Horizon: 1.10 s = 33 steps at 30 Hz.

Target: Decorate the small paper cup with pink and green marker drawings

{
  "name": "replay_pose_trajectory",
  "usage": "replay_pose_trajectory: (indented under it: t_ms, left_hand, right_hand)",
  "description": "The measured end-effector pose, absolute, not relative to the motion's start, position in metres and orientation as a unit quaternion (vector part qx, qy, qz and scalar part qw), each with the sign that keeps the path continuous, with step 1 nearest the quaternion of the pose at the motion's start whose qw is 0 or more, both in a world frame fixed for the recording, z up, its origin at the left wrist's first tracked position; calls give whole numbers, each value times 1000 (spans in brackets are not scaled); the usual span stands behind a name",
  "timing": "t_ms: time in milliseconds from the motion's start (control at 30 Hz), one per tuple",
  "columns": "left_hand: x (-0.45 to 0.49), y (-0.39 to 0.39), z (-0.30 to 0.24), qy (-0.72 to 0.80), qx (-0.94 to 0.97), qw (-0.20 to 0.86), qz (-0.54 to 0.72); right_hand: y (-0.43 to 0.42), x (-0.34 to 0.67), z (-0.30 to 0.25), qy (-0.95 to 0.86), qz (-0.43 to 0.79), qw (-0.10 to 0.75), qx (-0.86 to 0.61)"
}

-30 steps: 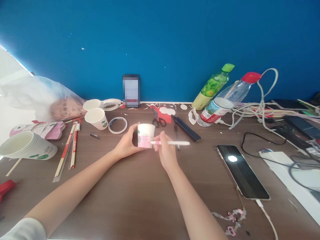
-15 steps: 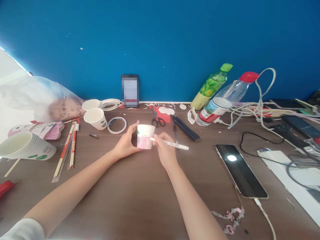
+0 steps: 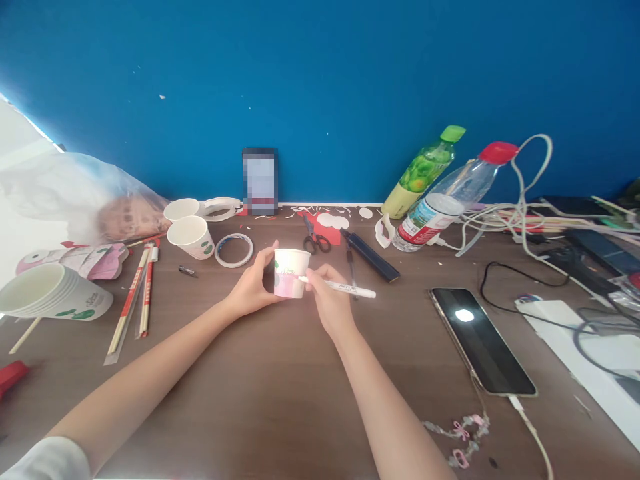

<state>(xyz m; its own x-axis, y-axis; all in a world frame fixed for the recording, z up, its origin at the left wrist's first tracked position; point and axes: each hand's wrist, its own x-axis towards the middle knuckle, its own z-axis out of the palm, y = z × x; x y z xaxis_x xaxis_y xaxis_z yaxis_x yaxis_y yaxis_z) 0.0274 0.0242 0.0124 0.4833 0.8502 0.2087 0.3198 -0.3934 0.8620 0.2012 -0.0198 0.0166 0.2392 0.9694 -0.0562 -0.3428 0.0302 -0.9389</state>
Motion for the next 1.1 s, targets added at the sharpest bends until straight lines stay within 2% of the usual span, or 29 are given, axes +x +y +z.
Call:
replay_pose_trajectory:
  t_ms: [1100]
  left_hand:
    - [27, 26, 11, 392, 754, 411, 330]
  right_hand:
    - [-20, 202, 14, -369, 520, 612, -467]
